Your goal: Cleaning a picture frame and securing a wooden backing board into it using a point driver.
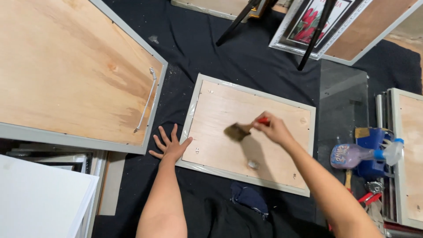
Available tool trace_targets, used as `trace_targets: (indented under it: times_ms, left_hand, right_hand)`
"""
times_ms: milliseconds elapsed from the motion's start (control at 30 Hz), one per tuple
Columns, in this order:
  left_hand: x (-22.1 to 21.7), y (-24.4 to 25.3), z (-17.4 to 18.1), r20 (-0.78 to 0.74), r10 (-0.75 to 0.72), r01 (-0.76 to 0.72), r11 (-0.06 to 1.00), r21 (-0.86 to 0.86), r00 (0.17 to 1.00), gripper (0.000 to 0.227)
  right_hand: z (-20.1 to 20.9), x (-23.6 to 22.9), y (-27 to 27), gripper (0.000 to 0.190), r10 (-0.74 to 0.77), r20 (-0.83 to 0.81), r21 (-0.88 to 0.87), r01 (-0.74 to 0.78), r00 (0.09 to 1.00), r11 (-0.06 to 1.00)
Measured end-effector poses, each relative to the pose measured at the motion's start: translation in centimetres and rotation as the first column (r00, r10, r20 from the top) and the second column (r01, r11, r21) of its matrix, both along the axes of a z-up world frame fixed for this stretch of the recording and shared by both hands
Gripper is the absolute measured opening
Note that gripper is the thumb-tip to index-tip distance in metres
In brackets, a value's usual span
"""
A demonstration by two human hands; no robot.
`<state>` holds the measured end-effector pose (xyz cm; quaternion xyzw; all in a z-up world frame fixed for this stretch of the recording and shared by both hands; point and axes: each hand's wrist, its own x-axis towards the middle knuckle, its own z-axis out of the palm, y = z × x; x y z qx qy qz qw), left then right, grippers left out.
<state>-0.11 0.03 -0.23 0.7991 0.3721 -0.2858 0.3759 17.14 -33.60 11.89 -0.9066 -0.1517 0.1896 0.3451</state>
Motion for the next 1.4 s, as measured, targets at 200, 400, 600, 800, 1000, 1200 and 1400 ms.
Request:
trace_targets:
  times_ms: [200, 400, 600, 800, 1000, 1200, 1400]
  left_hand:
    - [-0.1, -0.1, 1.3, 0.005, 0.004, -0.004, 1.0, -0.031, 1.0, 0.093]
    - [-0.1, 0.1, 1.0, 0.005, -0.01, 0.01, 0.999, -0.033, 1.0, 0.093]
    - [0.1, 0.0, -0.2, 0.017, 0.045, -0.044, 0.999, -0.02, 0.999, 0.076]
    - [0.1, 0.2, -2.4, 0.033, 0.051, -0.051, 0.998, -0.025, 0.998, 0.074]
    - [-0.2, 0.2, -0.5, 0.044, 0.04, -0.038, 0.999, -0.039, 0.998, 0.071]
    - [-0.1, 0.1, 2.1, 0.01, 0.039, -0.038, 0.997, -0.061, 0.999, 0.07]
    - [-0.1, 0.1, 2.0, 0.019, 0.042, -0.041, 0.997, -0.068, 0.999, 0.069]
  right_hand:
    - [-0.5, 10.4, 1.5, 0.021, -0.274, 0.437, -0.035, 0.32, 0.857, 0.947]
    - [-2.8, 6.2, 5.0, 0.022, -0.2, 0.414, 0.041, 0.201, 0.888, 0.979]
    - [0.5, -5.8, 6.1, 0.019, 0.151, 0.209, 0.045, -0.164, 0.966, 0.985]
    - [5.3, -13.5, 6.0, 0.018, 0.268, -0.234, 0.109, -0.248, 0.935, 0.963]
    - [0.3, -5.3, 8.1, 0.021, 0.124, -0.129, 0.156, -0.104, 0.984, 0.982]
    - [-0.9, 6.9, 11.1, 0.017, -0.081, 0.295, 0.077, 0.061, 0.952, 0.995]
    - [-1.8, 6.6, 14.5, 0.018, -0.085, 0.408, 0.155, 0.023, 0.909, 0.988]
